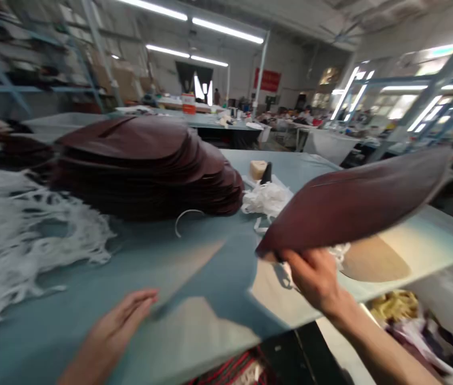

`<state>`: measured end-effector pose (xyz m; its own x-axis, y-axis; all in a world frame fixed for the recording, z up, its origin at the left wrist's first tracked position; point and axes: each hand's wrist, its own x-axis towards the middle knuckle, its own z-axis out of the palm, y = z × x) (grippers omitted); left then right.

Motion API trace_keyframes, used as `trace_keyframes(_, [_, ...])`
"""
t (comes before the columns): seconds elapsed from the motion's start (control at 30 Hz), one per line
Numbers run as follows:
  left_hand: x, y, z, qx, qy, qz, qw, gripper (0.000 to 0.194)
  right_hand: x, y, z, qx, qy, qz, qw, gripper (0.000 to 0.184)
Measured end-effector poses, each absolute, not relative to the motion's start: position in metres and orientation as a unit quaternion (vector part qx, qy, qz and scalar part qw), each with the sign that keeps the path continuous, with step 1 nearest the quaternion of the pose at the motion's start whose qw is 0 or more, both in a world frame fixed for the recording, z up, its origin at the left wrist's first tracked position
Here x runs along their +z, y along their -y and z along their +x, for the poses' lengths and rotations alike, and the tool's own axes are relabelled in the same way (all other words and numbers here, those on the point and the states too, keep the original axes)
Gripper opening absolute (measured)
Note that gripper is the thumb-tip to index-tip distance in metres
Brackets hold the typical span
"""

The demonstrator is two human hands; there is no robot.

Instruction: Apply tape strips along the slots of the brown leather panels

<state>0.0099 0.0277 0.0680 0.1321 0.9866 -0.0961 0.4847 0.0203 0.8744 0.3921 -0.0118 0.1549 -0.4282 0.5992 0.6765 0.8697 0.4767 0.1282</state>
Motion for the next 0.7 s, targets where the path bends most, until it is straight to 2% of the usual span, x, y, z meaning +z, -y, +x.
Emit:
trace_keyframes(0.13, [0.055,-0.015,-0.017,0.402,-0.543,0.366,0.640,0.065,0.098,0.037,0.292,-0.074,0.924,-0.322,0.193,0.034])
trace_keyframes(0.23, [0.055,-0.007,-0.038,0.446,-0.507,0.265,0.688,0.062,0.077,0.044,0.272,0.077,0.935,-0.325,0.121,0.038])
trace_keyframes(0.33, [0.057,-0.003,-0.053,0.458,-0.487,0.263,0.696,0.054,0.076,0.020,0.283,0.194,0.891,-0.388,0.135,0.036])
trace_keyframes(0.43, [0.057,-0.015,-0.061,0.420,-0.550,0.307,0.653,0.056,0.066,-0.019,0.295,0.112,0.816,-0.533,0.195,0.037])
trace_keyframes(0.53, [0.054,-0.042,-0.059,0.385,-0.640,0.361,0.558,0.058,0.042,-0.045,0.299,0.005,0.763,-0.624,0.171,0.048])
trace_keyframes(0.63, [0.050,-0.072,-0.049,0.389,-0.655,0.406,0.505,0.061,0.020,-0.053,0.298,-0.011,0.750,-0.641,0.162,0.063])
trace_keyframes(0.7, [0.047,-0.084,-0.041,0.391,-0.639,0.415,0.516,0.060,0.016,-0.054,0.298,0.023,0.734,-0.654,0.185,0.074])
